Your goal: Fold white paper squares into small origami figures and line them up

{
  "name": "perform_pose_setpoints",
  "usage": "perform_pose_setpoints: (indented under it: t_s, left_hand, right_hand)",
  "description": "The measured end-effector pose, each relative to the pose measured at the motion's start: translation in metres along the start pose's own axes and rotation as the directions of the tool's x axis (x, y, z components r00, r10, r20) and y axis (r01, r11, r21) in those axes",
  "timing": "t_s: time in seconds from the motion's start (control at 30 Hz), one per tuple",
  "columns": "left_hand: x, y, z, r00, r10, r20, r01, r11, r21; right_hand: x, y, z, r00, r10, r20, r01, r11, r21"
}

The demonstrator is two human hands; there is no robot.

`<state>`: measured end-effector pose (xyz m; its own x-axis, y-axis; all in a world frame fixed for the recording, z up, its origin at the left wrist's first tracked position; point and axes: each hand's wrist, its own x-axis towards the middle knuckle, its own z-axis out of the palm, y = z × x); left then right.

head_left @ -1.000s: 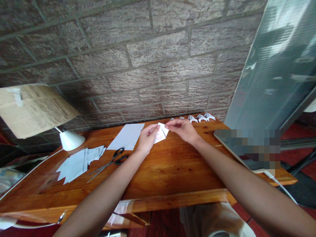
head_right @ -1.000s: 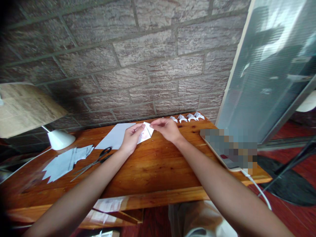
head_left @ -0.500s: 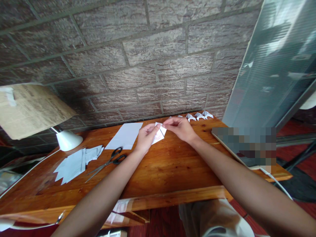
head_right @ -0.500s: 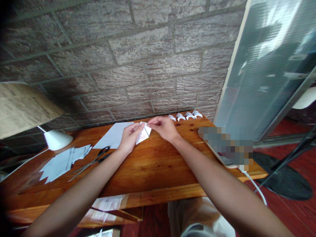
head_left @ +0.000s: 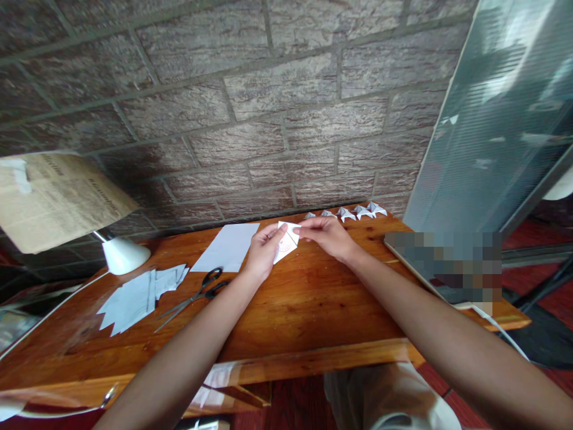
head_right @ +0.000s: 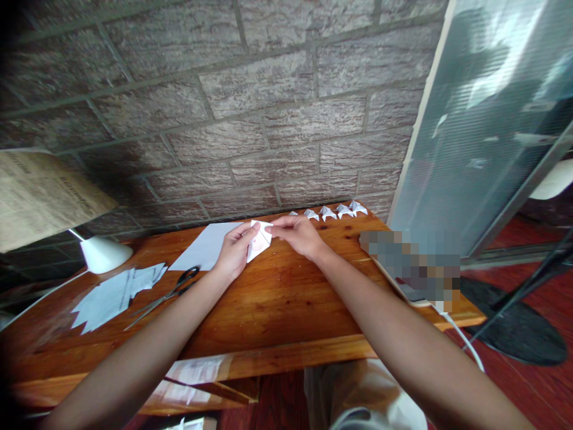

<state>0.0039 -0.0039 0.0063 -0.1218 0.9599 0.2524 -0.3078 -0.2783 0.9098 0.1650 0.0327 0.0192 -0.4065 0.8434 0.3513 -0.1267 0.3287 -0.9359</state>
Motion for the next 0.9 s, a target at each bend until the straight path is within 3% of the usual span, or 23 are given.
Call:
perform_pose_setpoints:
  t_s: [0.33, 0.57, 0.9]
  left_hand:
    - [-0.0005, 0.0005, 0.0007, 0.999, 0.053, 0.01, -0.054, 0.998, 0.037]
    - [0.0008, 0.0012, -0.0003, 1.0, -0.019, -0.02, 0.02, 1.0, 0.025]
    - [0.0012, -0.0009, -0.0004, 0.999, -0.036, 0.01, 0.036, 0.999, 0.006]
  right_hand:
    - [-0.0028, -0.006, 0.0024, 1.0, 0.0, 0.013, 0.0, 0.999, -0.044]
    - [-0.0023, -0.0054, 0.0037, 0.999, 0.048, 0.009, -0.047, 0.997, -0.054]
    - [-0.0046, -0.0053, 0.005, 0.995, -0.004, 0.099, 0.023, 0.981, -0.192]
